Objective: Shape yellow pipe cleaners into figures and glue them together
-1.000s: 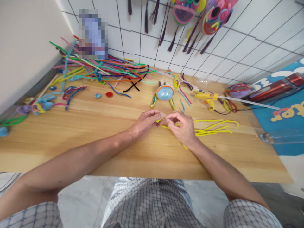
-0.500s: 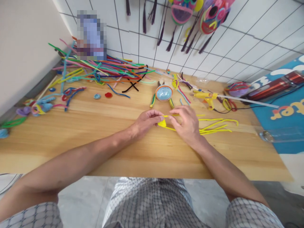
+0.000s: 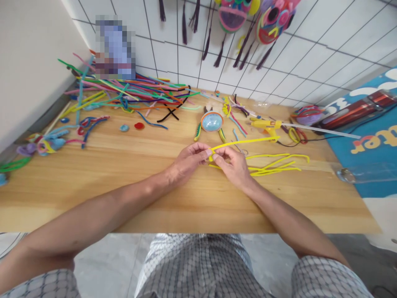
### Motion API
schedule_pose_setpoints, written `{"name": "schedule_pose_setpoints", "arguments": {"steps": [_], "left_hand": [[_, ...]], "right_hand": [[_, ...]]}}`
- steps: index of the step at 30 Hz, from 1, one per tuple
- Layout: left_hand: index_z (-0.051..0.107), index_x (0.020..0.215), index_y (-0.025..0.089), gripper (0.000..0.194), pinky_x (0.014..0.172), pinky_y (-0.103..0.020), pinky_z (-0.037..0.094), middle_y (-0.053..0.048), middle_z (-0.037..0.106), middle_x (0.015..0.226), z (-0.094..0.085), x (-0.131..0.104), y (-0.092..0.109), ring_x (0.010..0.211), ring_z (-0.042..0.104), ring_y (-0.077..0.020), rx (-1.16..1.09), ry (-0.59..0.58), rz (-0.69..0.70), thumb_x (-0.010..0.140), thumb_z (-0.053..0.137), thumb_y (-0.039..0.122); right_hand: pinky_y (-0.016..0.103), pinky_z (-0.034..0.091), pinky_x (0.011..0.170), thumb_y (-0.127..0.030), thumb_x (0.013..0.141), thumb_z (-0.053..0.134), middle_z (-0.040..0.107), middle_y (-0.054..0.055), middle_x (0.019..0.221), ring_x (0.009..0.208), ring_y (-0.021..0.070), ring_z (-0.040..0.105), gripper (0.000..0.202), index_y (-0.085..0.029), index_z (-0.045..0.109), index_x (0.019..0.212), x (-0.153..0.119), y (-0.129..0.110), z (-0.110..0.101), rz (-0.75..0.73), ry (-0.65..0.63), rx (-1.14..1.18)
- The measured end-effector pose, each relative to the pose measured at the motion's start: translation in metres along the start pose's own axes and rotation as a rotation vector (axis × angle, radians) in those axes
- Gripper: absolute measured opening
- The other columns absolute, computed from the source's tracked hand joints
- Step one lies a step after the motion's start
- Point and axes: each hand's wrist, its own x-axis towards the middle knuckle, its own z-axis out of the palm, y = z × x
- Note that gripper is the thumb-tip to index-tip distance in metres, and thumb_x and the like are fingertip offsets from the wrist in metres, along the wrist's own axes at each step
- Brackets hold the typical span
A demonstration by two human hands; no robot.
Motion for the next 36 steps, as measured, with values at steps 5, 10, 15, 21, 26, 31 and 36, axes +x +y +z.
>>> {"name": "schedule_pose_setpoints", "arguments": {"steps": [5, 10, 15, 21, 26, 31, 36], "left_hand": [[0.075, 0.089, 0.017, 0.041, 0.073, -0.028, 0.045, 0.002, 0.068, 0.078, -0.004, 0.005, -0.002, 0.072, 0.057, -0.0116, 0.080, -0.041, 0.032, 0.068, 0.096, 0.044], [0.073, 0.088, 0.017, 0.042, 0.073, -0.028, 0.045, 0.002, 0.068, 0.078, -0.007, 0.007, -0.004, 0.072, 0.056, -0.0111, 0.152, -0.052, 0.067, 0.071, 0.094, 0.048], [0.071, 0.088, 0.016, 0.044, 0.071, -0.027, 0.045, 0.002, 0.065, 0.076, -0.008, 0.007, -0.006, 0.069, 0.055, -0.0108, 0.135, -0.095, 0.086, 0.072, 0.094, 0.051], [0.071, 0.088, 0.017, 0.044, 0.071, -0.027, 0.046, 0.002, 0.066, 0.076, -0.010, 0.008, -0.009, 0.069, 0.055, -0.0108, 0.187, -0.105, 0.141, 0.075, 0.091, 0.053], [0.068, 0.087, 0.017, 0.042, 0.069, -0.026, 0.046, 0.002, 0.063, 0.073, -0.009, 0.005, -0.008, 0.068, 0.054, -0.0110, 0.296, -0.061, 0.187, 0.080, 0.086, 0.054], [0.069, 0.085, 0.016, 0.043, 0.068, -0.026, 0.046, 0.002, 0.063, 0.074, -0.008, 0.005, -0.007, 0.068, 0.053, -0.0106, 0.333, -0.048, 0.216, 0.079, 0.085, 0.056], [0.074, 0.093, 0.016, 0.046, 0.069, -0.026, 0.047, 0.000, 0.070, 0.081, -0.007, 0.005, -0.004, 0.070, 0.055, -0.0106, 0.281, -0.069, 0.154, 0.075, 0.089, 0.055]], "right_hand": [[0.028, 0.046, 0.061, -0.037, 0.091, 0.068, 0.068, -0.001, 0.072, 0.064, 0.0143, 0.059, 0.018, -0.023, 0.065, 0.081, 0.001, -0.006, -0.005, 0.038, -0.021, 0.042], [0.028, 0.044, 0.062, -0.037, 0.091, 0.069, 0.064, -0.002, 0.071, 0.064, 0.0137, 0.056, 0.018, -0.022, 0.065, 0.081, 0.001, -0.003, -0.004, 0.056, -0.051, 0.098], [0.028, 0.041, 0.059, -0.041, 0.092, 0.070, 0.059, -0.003, 0.069, 0.061, 0.0133, 0.052, 0.023, -0.022, 0.064, 0.081, 0.004, 0.003, -0.005, 0.095, -0.101, 0.180], [0.028, 0.043, 0.059, -0.050, 0.092, 0.072, 0.060, -0.003, 0.068, 0.062, 0.0143, 0.054, 0.031, -0.022, 0.064, 0.080, 0.006, 0.007, -0.005, 0.125, -0.145, 0.243], [0.028, 0.047, 0.065, -0.038, 0.094, 0.070, 0.065, -0.002, 0.073, 0.066, 0.0144, 0.058, 0.020, -0.022, 0.065, 0.082, 0.000, 0.005, -0.001, -0.031, -0.027, 0.079], [0.028, 0.046, 0.064, -0.036, 0.094, 0.069, 0.064, -0.002, 0.071, 0.065, 0.0143, 0.058, 0.019, -0.022, 0.066, 0.081, -0.002, 0.003, 0.000, -0.076, 0.008, 0.045], [0.027, 0.044, 0.058, -0.039, 0.093, 0.071, 0.062, -0.003, 0.071, 0.062, 0.0134, 0.056, 0.021, -0.022, 0.065, 0.083, 0.000, 0.004, 0.000, 0.058, -0.011, 0.155]]}}
